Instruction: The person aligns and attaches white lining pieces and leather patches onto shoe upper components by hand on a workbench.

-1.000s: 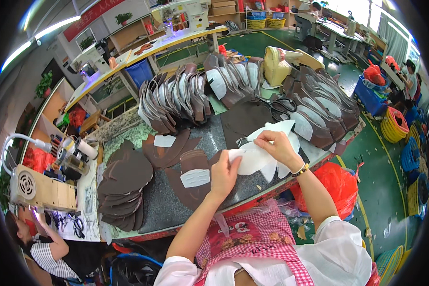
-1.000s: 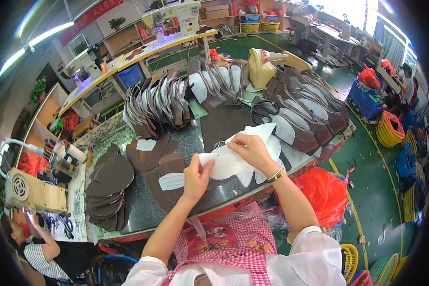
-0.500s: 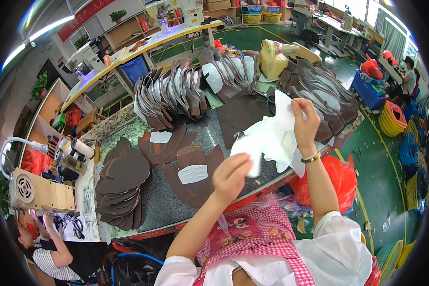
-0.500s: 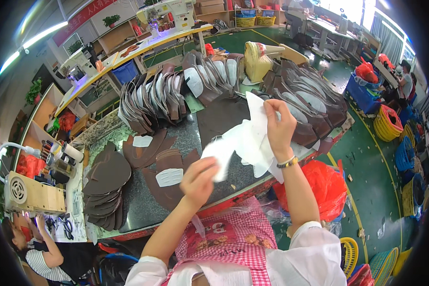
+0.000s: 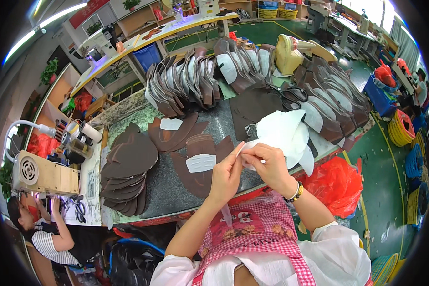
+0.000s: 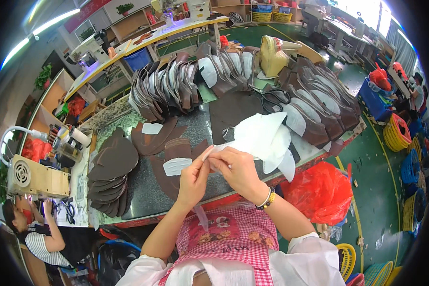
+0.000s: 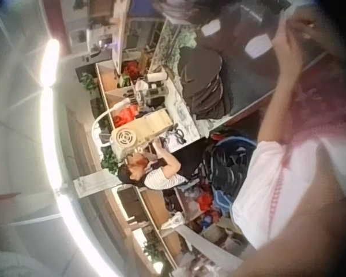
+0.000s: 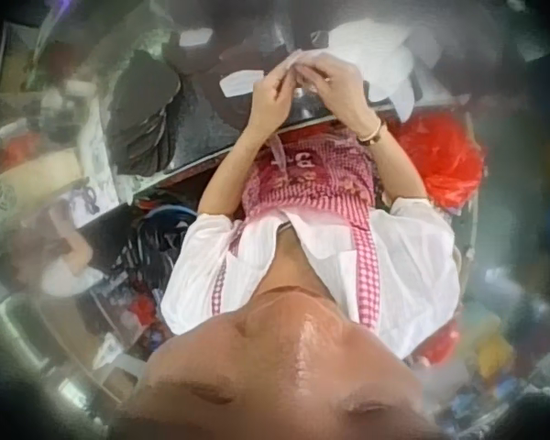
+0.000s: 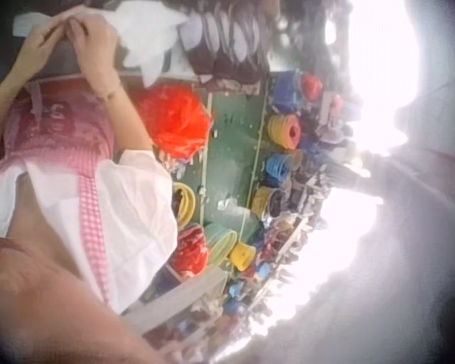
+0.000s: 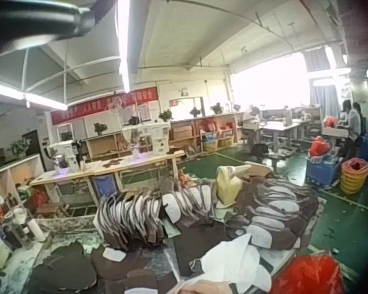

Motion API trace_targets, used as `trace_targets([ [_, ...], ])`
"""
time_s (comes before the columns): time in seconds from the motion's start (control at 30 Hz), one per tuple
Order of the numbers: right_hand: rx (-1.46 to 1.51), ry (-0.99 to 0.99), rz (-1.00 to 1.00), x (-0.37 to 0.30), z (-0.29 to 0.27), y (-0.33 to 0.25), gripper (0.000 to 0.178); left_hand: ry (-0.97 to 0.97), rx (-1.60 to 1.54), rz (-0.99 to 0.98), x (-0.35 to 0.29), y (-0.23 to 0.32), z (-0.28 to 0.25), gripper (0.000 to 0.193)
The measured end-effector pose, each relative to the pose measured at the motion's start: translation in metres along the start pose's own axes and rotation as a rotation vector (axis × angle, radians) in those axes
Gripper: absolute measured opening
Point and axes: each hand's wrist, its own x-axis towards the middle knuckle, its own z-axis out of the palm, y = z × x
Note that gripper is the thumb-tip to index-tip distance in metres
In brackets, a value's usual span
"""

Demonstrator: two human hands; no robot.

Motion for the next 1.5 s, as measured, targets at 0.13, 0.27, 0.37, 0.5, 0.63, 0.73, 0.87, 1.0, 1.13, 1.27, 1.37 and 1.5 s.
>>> trace_targets([
  [0.13, -0.089, -0.109, -0.081, 0.002, -0.001, -0.001, 0.009, -0.022, 0.221, 0.109, -0.009, 0.008, -0.006, 0.040],
  [0.27, -0.046, -0.109, -0.064, -0.004, 0.002, -0.004, 0.010, -0.137, 0.076, -0.022, -0.011, 0.008, -0.015, 0.040],
  [0.37, 0.019, -0.077, -0.038, -0.008, 0.007, -0.011, 0.011, -0.128, -0.226, -0.120, -0.018, -0.007, -0.016, 0.039],
  [0.5, 0.068, -0.054, -0.018, -0.014, 0.010, -0.006, 0.010, -0.038, -0.634, -0.259, -0.023, -0.008, -0.011, 0.041],
  [0.63, -0.066, -0.145, -0.095, -0.011, 0.005, -0.011, 0.010, -0.077, -0.133, -0.107, -0.032, 0.001, -0.012, 0.041],
  [0.73, -0.128, -0.211, -0.135, -0.007, 0.001, -0.011, 0.011, -0.094, 0.106, -0.014, -0.031, 0.012, -0.017, 0.042],
  [0.87, -0.091, -0.276, -0.165, -0.007, -0.002, -0.006, 0.010, -0.132, 0.111, 0.051, -0.033, 0.010, -0.019, 0.043],
  [1.0, 0.048, -0.293, -0.009, -0.013, 0.003, -0.008, 0.009, -0.126, 0.089, -0.012, -0.035, 0.012, -0.020, 0.041],
  [1.13, -0.048, -0.224, -0.057, -0.018, 0.011, -0.021, 0.009, 0.028, -0.554, -0.256, -0.033, -0.019, -0.018, 0.037],
  [1.27, 0.074, -0.075, -0.294, -0.025, 0.016, -0.017, 0.012, 0.077, -0.714, -0.272, -0.029, -0.026, -0.027, 0.034],
  [1.37, 0.007, -0.153, -0.020, -0.019, 0.016, -0.014, 0.012, 0.093, -0.501, -0.169, -0.034, -0.017, -0.018, 0.032],
  [1.5, 0.148, -0.214, 0.131, -0.013, 0.016, -0.015, 0.012, 0.099, -0.004, 0.032, -0.038, 0.005, -0.021, 0.029],
])
